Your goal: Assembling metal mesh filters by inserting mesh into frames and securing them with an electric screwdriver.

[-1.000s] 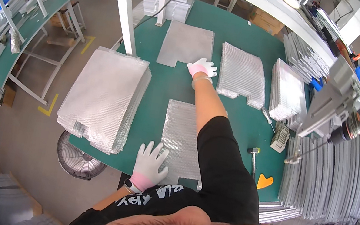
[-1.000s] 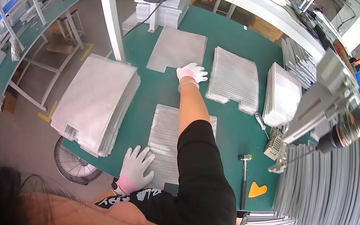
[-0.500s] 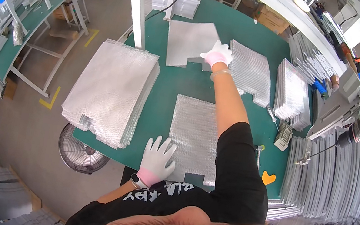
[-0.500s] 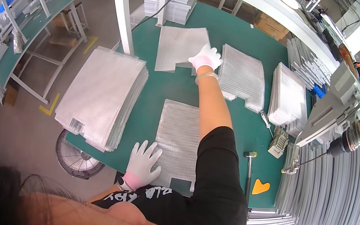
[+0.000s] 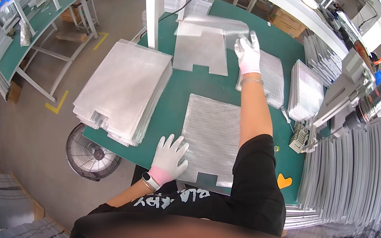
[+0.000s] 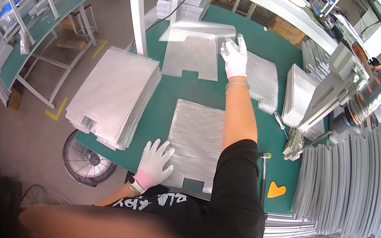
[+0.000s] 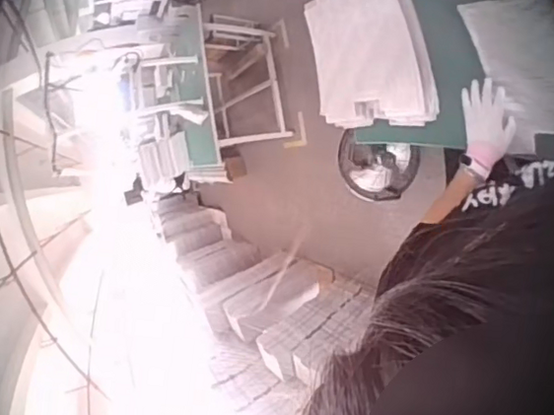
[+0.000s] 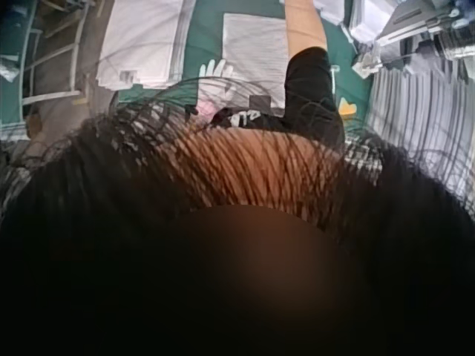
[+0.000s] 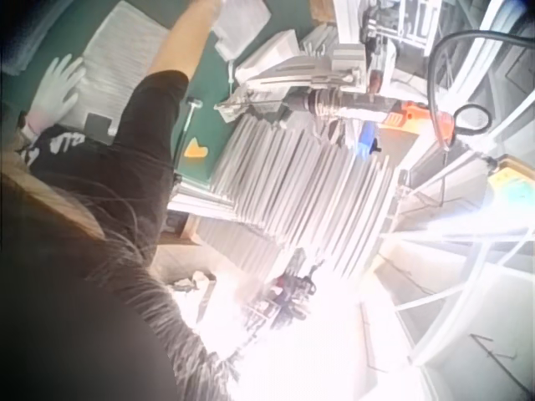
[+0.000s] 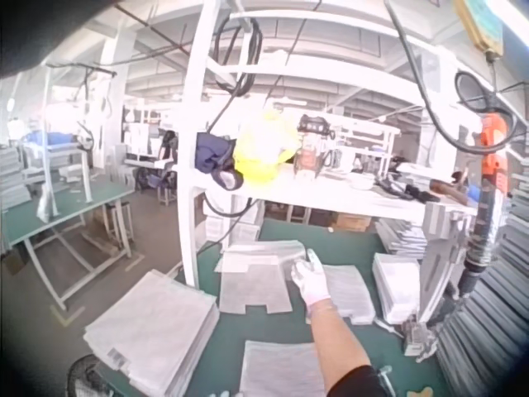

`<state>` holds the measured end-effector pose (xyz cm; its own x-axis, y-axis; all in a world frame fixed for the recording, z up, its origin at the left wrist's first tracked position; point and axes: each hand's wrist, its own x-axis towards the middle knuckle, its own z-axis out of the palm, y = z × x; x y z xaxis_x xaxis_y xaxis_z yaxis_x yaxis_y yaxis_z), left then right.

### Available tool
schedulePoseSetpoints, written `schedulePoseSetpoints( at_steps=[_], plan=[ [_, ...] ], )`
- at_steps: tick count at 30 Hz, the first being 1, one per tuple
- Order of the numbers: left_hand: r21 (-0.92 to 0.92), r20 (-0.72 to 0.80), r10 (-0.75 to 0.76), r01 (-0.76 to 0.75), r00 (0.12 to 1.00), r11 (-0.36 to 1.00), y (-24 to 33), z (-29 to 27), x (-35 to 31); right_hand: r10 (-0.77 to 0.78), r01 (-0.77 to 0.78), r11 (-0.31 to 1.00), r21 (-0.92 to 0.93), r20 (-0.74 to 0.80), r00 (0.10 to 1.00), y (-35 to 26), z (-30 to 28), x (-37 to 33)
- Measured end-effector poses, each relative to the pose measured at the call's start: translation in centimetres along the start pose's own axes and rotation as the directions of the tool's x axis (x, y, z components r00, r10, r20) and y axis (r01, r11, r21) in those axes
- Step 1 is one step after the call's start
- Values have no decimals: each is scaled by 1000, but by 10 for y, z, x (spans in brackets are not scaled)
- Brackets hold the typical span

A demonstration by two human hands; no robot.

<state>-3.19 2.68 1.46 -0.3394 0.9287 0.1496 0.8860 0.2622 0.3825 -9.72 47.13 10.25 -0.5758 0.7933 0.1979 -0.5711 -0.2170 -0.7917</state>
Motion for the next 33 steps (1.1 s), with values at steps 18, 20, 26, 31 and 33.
schedulePoseSetpoints(
  at_steps=[18, 20, 26, 31, 33],
  plan=[
    [-943, 28, -223, -49, 974, -330, 20, -57, -14, 18, -74, 932, -356, -159, 987, -103, -47, -396],
    [-982, 52, -319, 107, 946, 158, 39, -67, -16, 19, -124, 867, -483, -216, 976, -94, -47, -423],
    [-388, -106, -270, 210, 957, 897, 51, -37, -11, -29, -106, 317, -942, -122, 992, -91, -48, -436],
    [-158, -104, -184, 167, 977, 973, 44, -11, -14, -20, -72, 200, -977, -77, 997, -79, -64, -432],
    [-160, -67, -204, 191, 977, 968, 42, -7, -14, -24, -67, 188, -980, -73, 997, -71, -71, -432]
  ],
)
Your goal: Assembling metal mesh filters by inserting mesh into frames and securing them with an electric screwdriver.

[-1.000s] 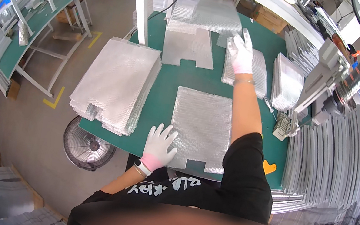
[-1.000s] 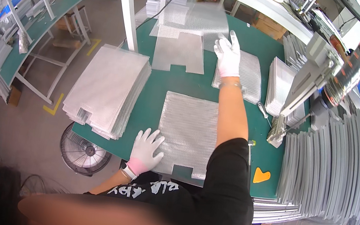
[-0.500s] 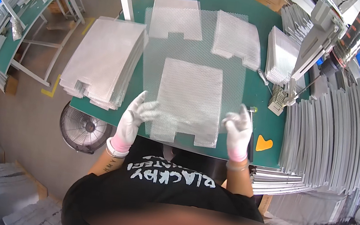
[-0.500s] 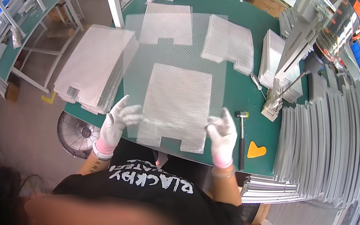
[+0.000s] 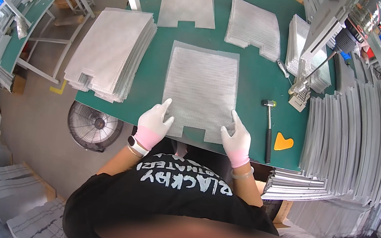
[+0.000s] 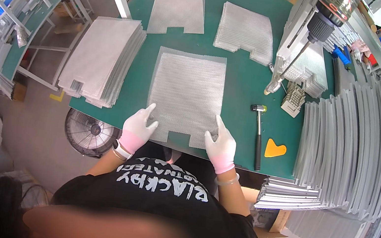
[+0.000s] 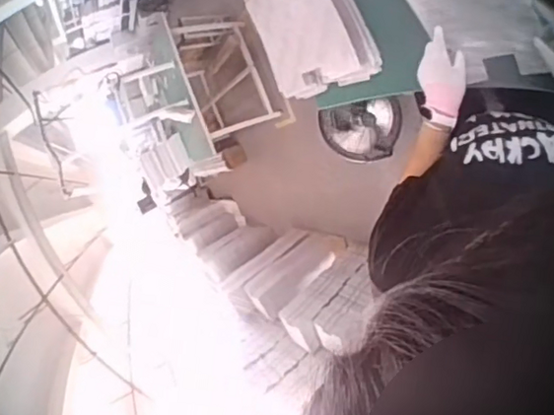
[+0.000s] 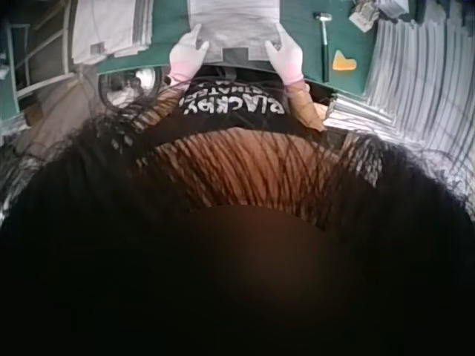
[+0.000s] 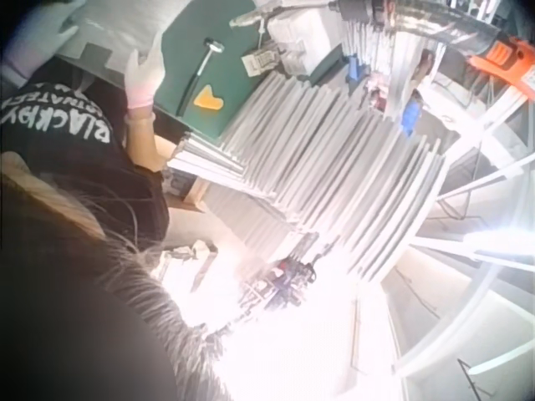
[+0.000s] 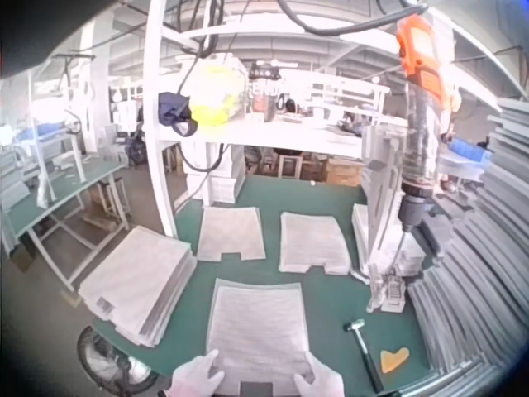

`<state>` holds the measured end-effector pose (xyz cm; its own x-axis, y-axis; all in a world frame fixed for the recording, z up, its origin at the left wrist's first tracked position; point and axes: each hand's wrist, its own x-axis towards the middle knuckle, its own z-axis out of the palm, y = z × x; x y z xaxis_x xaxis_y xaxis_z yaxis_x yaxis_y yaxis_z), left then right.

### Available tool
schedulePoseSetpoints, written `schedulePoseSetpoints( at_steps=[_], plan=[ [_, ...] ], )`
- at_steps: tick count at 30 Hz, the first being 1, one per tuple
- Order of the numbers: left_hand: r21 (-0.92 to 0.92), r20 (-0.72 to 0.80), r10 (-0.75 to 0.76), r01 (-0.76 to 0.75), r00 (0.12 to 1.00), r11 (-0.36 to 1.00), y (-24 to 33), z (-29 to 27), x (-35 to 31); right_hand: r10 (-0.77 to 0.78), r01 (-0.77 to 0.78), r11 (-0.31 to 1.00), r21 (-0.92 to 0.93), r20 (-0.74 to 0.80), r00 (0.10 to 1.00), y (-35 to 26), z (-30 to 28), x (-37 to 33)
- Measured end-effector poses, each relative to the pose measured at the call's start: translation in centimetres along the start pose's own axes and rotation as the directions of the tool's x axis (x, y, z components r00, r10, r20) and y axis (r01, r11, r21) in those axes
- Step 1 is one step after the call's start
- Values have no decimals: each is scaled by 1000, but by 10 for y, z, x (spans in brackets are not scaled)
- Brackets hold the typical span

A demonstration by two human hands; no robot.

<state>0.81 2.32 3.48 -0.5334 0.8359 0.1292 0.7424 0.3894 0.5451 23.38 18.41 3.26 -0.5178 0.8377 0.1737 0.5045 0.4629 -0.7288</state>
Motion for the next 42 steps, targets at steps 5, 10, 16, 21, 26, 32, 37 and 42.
schedulePoseSetpoints(
  at_steps=[5, 10, 16, 21, 26, 32, 37, 42],
  plan=[
    [43, 55, -9, 6, 998, 999, -11, 13, 2, -20, 26, 993, -118, 54, 998, 11, 13, -1],
    [9, 85, -39, 39, 996, 999, -17, 15, 1, -44, 50, 995, -88, 62, 997, 22, 15, -3],
    [-36, 100, -37, 40, 994, 999, -17, 11, 2, -54, 63, 994, -87, 106, 993, 20, 10, -3],
    [-2, 100, -27, 27, 995, 1000, -19, 14, 4, 45, -29, 995, -90, 188, 981, 18, 5, 0],
    [28, 156, -71, 67, 985, 997, -17, 12, 10, -11, 48, 984, -174, 208, 978, 25, 5, 7],
    [290, 89, 142, -162, 986, 943, -21, 0, 18, -120, 219, 935, -279, 331, 936, 40, -74, 143],
    [283, 175, 116, -163, 978, 945, -40, 11, 24, 222, -385, 781, -492, -357, 907, 160, -110, 339],
    [283, 201, 90, -146, 976, 948, -20, -1, 28, 447, -468, 697, -543, -181, 876, 212, -126, 380]
  ],
)
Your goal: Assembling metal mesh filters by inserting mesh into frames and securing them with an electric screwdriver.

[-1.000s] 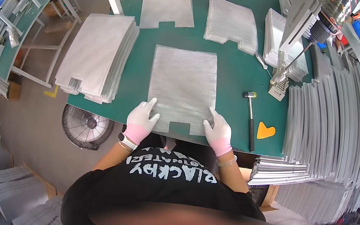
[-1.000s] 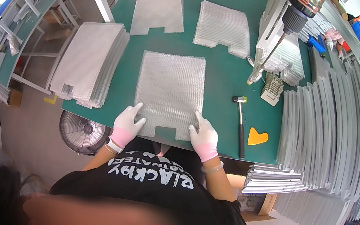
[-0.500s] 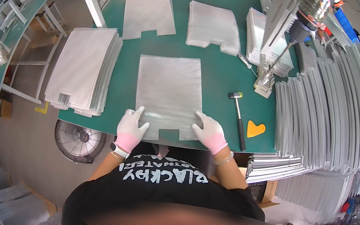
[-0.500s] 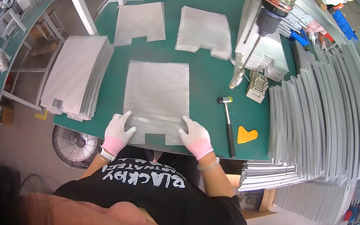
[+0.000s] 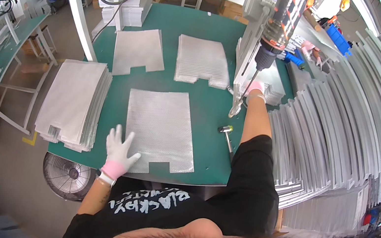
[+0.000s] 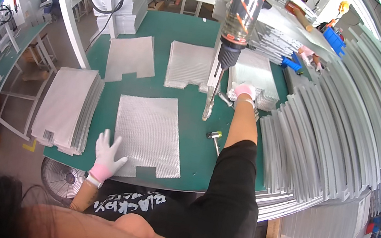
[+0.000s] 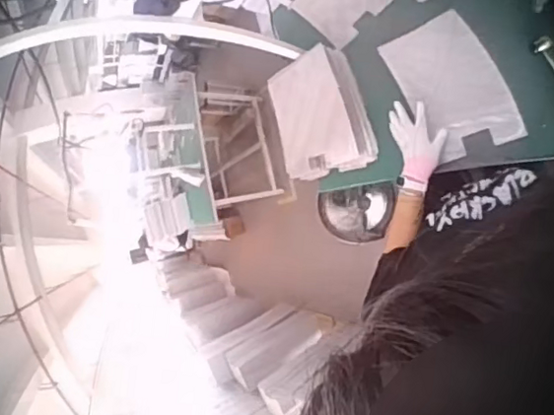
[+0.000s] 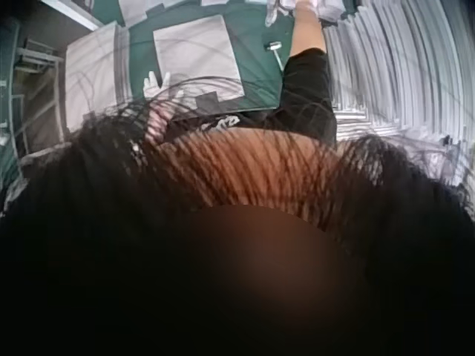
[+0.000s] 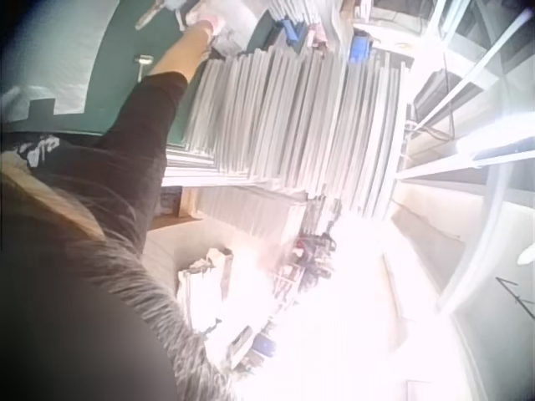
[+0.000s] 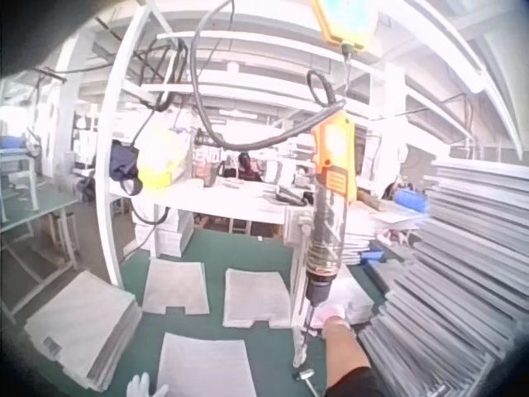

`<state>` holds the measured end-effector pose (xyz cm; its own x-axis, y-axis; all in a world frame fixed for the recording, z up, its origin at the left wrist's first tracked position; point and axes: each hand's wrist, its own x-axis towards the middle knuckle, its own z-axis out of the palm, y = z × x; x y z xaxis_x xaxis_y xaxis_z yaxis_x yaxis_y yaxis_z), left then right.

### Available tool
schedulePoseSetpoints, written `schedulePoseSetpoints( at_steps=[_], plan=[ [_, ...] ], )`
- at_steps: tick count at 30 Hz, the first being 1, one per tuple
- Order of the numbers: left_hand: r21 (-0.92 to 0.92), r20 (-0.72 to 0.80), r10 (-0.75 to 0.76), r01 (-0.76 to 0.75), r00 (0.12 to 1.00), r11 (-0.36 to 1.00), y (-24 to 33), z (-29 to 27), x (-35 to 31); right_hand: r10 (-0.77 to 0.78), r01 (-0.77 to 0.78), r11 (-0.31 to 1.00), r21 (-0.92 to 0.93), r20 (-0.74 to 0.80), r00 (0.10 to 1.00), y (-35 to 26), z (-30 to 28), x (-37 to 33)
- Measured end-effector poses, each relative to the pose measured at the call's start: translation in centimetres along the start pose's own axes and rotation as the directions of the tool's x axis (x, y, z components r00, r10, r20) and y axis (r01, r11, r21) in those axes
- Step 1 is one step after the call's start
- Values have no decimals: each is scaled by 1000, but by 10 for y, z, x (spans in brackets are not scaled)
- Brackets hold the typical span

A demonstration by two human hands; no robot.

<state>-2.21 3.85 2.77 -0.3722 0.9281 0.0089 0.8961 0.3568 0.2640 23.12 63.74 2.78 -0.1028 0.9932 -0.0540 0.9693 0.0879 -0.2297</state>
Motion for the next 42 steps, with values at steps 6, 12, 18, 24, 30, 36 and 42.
schedulePoseSetpoints(
  at_steps=[6, 12, 18, 24, 30, 36, 42],
  plan=[
    [-237, -322, -81, 3, 943, 972, 2, -8, -23, -53, 137, 960, 245, -322, 945, 8, -71, -37],
    [-346, -356, 22, -154, 934, 926, 12, -8, -7, 71, 147, 866, 478, -408, 910, 11, -86, -85],
    [-784, -59, 215, -179, 975, 595, 37, -28, 8, 75, 645, 89, 759, -651, 756, -28, -94, -210],
    [-948, -145, 109, -107, 983, -299, 110, -10, 27, -379, 730, 44, 682, -665, 644, -69, 22, -422],
    [-962, -124, -271, -183, 954, -201, 68, -18, 11, -484, 730, 650, 209, -627, 610, -51, -38, -460],
    [-970, 51, -249, 108, 967, 219, 32, -28, -7, -529, 399, 699, 594, 54, 847, -41, -44, -436],
    [-459, -386, -136, -62, 912, 886, 23, -6, 2, -452, 360, 777, 516, 61, 890, -42, 4, -434]
  ],
)
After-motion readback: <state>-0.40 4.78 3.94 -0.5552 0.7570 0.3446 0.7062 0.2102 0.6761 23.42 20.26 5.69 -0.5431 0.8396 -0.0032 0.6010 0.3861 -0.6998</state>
